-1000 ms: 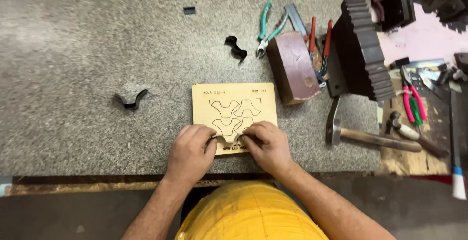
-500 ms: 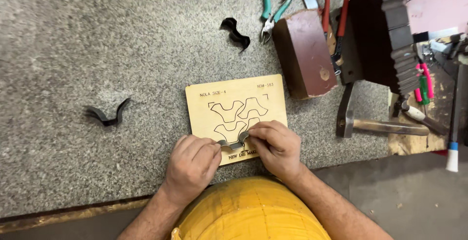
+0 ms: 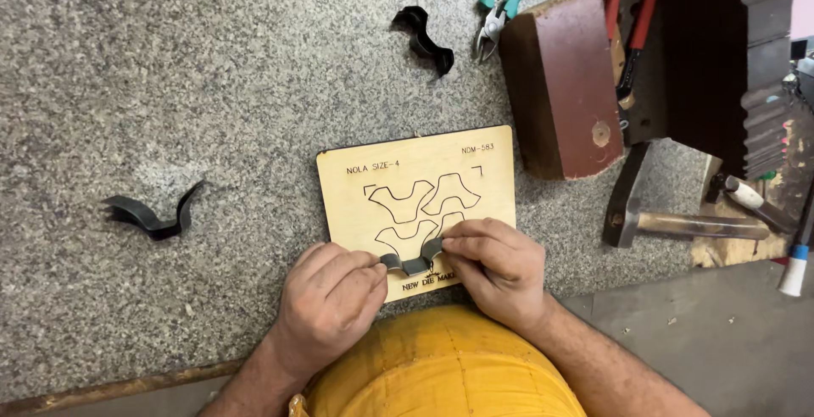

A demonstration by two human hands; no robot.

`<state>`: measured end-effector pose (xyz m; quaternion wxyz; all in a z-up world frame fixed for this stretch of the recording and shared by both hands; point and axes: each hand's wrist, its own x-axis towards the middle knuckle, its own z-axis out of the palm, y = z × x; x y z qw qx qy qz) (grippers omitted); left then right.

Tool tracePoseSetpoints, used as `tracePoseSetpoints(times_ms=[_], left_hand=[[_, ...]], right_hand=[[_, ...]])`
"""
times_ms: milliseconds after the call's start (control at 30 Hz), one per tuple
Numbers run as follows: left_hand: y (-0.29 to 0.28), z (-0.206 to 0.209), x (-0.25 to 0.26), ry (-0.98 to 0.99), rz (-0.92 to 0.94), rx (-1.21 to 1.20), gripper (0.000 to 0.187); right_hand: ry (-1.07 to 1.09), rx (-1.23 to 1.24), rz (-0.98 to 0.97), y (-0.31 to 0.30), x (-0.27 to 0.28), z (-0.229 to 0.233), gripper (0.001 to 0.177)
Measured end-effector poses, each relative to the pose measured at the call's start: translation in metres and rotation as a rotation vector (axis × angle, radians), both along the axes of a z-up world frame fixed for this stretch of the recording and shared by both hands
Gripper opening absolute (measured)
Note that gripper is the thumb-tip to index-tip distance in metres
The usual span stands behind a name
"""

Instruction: The person repeatedly places small metal pieces into a wooden template, then uses a manual press to bend them. They also use a hammer to tap the pieces on a stepped metal block to refine the shape. The process is repeated for several pieces.

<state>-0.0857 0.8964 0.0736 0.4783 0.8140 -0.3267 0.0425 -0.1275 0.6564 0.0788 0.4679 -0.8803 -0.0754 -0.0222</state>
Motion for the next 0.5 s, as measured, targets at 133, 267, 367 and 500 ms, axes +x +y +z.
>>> tracePoseSetpoints(times_ms=[133,267,367,500], left_hand=[[0.0001,0.0001,-0.0001,0.034,0.002,0.007,0.015],[0.0006,0.0008,-0.0004,0.041,-0.002,0.015,0.016],[0.0006,0.0008,0.0014,0.039,0.000,0.016,0.016],[0.0008,0.0003,0.0005,0.037,0.002,0.016,0.016]], right_hand=[[-0.014,-0.033,0.000,-0.0003,0.0005,0.0004,0.018],[-0.006,-0.026,0.000,-0.0004,-0.0002,-0.0003,0.017],[-0.002,-0.024,-0.005,-0.0004,0.0018,-0.0006,0.016],[-0.007,-0.026,-0.005,0.0004,0.0009,0.0001,0.016]])
